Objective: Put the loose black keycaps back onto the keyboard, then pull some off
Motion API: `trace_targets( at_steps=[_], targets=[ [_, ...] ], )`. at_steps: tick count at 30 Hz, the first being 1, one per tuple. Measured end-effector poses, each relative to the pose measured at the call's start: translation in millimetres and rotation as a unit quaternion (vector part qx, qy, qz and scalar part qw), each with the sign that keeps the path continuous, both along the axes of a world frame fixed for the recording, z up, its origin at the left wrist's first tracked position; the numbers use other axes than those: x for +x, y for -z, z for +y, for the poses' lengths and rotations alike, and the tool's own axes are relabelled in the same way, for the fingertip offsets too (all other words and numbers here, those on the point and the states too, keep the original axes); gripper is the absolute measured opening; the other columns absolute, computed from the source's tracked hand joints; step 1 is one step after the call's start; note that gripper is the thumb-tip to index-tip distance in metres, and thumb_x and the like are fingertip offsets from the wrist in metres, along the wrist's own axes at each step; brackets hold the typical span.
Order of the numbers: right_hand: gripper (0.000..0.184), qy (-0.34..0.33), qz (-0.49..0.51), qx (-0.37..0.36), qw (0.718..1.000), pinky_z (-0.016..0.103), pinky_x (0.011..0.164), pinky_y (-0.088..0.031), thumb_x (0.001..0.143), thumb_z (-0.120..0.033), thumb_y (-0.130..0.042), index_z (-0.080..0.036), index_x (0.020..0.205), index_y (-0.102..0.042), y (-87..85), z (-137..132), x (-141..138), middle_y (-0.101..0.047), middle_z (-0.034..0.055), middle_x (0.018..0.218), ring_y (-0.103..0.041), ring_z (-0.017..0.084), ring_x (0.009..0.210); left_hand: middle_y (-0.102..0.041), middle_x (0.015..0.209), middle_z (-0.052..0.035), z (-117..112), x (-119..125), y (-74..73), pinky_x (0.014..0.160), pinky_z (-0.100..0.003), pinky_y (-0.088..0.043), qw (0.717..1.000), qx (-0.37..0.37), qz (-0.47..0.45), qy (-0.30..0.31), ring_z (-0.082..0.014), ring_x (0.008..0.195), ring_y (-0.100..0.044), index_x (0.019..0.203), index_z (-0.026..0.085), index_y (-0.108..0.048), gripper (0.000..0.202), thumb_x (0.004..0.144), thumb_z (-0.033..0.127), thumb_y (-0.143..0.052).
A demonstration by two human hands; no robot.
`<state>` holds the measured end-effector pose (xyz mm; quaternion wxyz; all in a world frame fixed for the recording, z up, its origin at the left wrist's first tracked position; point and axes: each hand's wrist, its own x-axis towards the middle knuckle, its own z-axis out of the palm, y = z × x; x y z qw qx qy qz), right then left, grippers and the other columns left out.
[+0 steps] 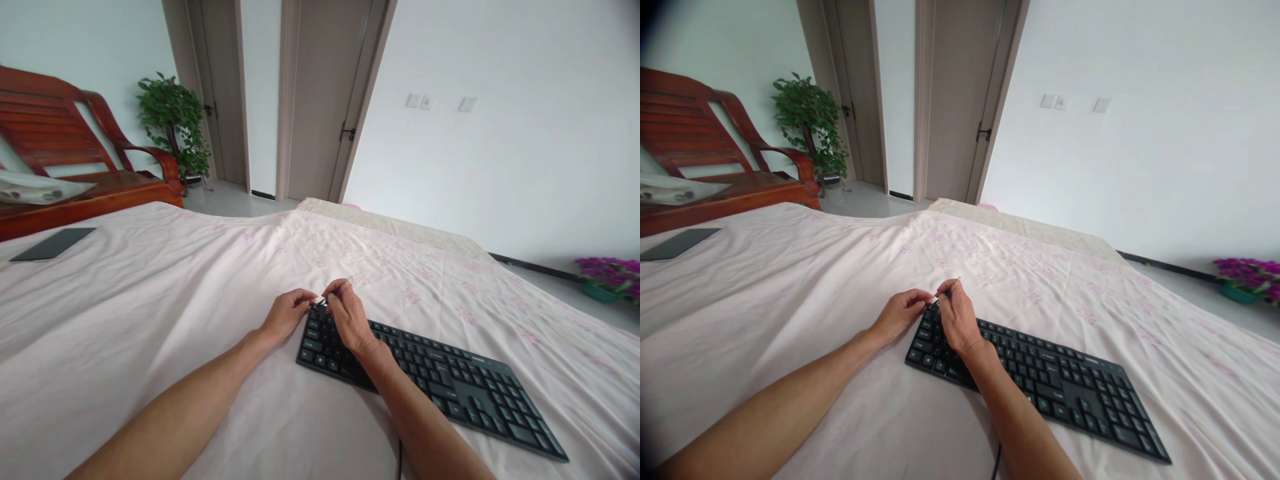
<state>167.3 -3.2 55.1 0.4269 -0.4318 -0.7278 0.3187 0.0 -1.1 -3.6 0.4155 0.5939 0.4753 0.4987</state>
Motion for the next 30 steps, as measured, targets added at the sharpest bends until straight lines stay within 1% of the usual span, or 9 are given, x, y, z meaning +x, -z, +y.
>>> trace_targets(
  at_steps=[7, 12, 14, 16, 19, 22, 24, 28, 30],
  targets=[
    [0.013, -0.019, -0.073, 0.038, 0.996, 0.031, 0.073, -0.042, 0.090, -0.021, -0.036, -0.022, 0.093, -0.048, -6.0, 3.7, -5.3, -0.057, 0.0017, 0.086, -0.054, 0.017, 0.077, -0.073, 0.097, -0.0044, -1.0, -0.3, -1.4, 0.086, -0.032, -0.049, 1.000, 0.004, 0.024, 0.004, -0.0211, 0.091, -0.066, 0.097, 0.019, -0.071, 0.025, 0.080, 0.027, -0.055],
    [0.010, -0.041, -0.126, 0.034, 0.991, 0.030, 0.069, -0.044, 0.090, -0.020, -0.034, -0.021, 0.091, -0.045, -13.4, 18.1, -9.8, -0.056, 0.0021, 0.082, -0.054, 0.017, 0.074, -0.072, 0.102, -0.0028, -0.2, -3.6, -2.6, 0.090, -0.030, -0.046, 0.996, 0.023, 0.077, 0.024, -0.0192, 0.098, -0.064, 0.100, 0.021, -0.072, 0.027, 0.081, 0.023, -0.054],
    [0.012, -0.051, -0.143, 0.056, 0.987, 0.030, 0.069, -0.045, 0.090, -0.018, -0.033, -0.021, 0.091, -0.044, -14.3, 21.5, -11.4, -0.055, 0.0028, 0.082, -0.054, 0.017, 0.074, -0.071, 0.102, -0.0029, 0.0, -4.3, -3.1, 0.089, -0.029, -0.047, 0.996, 0.025, 0.086, 0.028, -0.0193, 0.098, -0.064, 0.100, 0.021, -0.072, 0.027, 0.080, 0.023, -0.055],
    [0.012, -0.080, -0.183, 0.114, 0.973, 0.031, 0.072, -0.046, 0.089, -0.015, -0.034, -0.021, 0.089, -0.044, -13.7, 21.3, -13.2, -0.055, 0.0054, 0.088, -0.054, 0.018, 0.078, -0.072, 0.099, -0.0031, 0.1, -4.6, -3.6, 0.087, -0.029, -0.048, 0.994, 0.026, 0.098, 0.032, -0.0196, 0.095, -0.064, 0.097, 0.020, -0.073, 0.025, 0.079, 0.024, -0.056],
    [0.013, -0.116, -0.266, 0.215, 0.933, 0.034, 0.075, -0.047, 0.087, -0.012, -0.035, -0.020, 0.086, -0.046, -11.0, 16.4, -15.5, -0.053, 0.0108, 0.100, -0.051, 0.020, 0.085, -0.072, 0.093, -0.0027, 0.4, -4.8, -4.3, 0.085, -0.029, -0.048, 0.992, 0.030, 0.120, 0.037, -0.0198, 0.091, -0.065, 0.091, 0.019, -0.074, 0.023, 0.080, 0.023, -0.055],
    [0.017, -0.098, -0.314, 0.251, 0.910, 0.035, 0.074, -0.049, 0.086, -0.009, -0.034, -0.018, 0.087, -0.048, -6.3, 10.6, -15.6, -0.050, 0.0137, 0.103, -0.050, 0.021, 0.085, -0.072, 0.098, -0.0026, 0.9, -5.3, -4.3, 0.088, -0.029, -0.047, 0.991, 0.036, 0.127, 0.032, -0.0197, 0.095, -0.064, 0.093, 0.019, -0.074, 0.025, 0.080, 0.021, -0.053],
    [0.018, -0.081, -0.317, 0.253, 0.911, 0.036, 0.075, -0.049, 0.086, -0.008, -0.033, -0.017, 0.088, -0.049, -1.5, 7.9, -14.1, -0.050, 0.0143, 0.103, -0.051, 0.022, 0.087, -0.072, 0.102, -0.0025, 1.4, -5.7, -3.2, 0.091, -0.029, -0.046, 0.990, 0.039, 0.131, 0.026, -0.0191, 0.098, -0.064, 0.096, 0.020, -0.074, 0.027, 0.080, 0.018, -0.052],
    [0.023, -0.025, -0.262, 0.211, 0.942, 0.033, 0.074, -0.049, 0.090, -0.010, -0.029, -0.018, 0.095, -0.049, 6.7, 10.8, -11.3, -0.052, 0.0107, 0.100, -0.054, 0.019, 0.083, -0.072, 0.102, -0.0011, 1.8, -5.2, -0.6, 0.092, -0.028, -0.045, 0.988, 0.041, 0.145, 0.010, -0.0174, 0.099, -0.064, 0.098, 0.022, -0.073, 0.030, 0.078, 0.015, -0.051],
    [0.021, -0.040, -0.269, 0.212, 0.939, 0.032, 0.073, -0.048, 0.090, -0.010, -0.031, -0.019, 0.095, -0.049, 5.7, 17.1, -12.6, -0.053, 0.0096, 0.099, -0.054, 0.019, 0.082, -0.072, 0.101, -0.0013, 1.7, -4.7, -0.3, 0.090, -0.027, -0.046, 0.988, 0.040, 0.152, 0.004, -0.0172, 0.096, -0.065, 0.097, 0.021, -0.073, 0.029, 0.078, 0.015, -0.051]
  ],
)
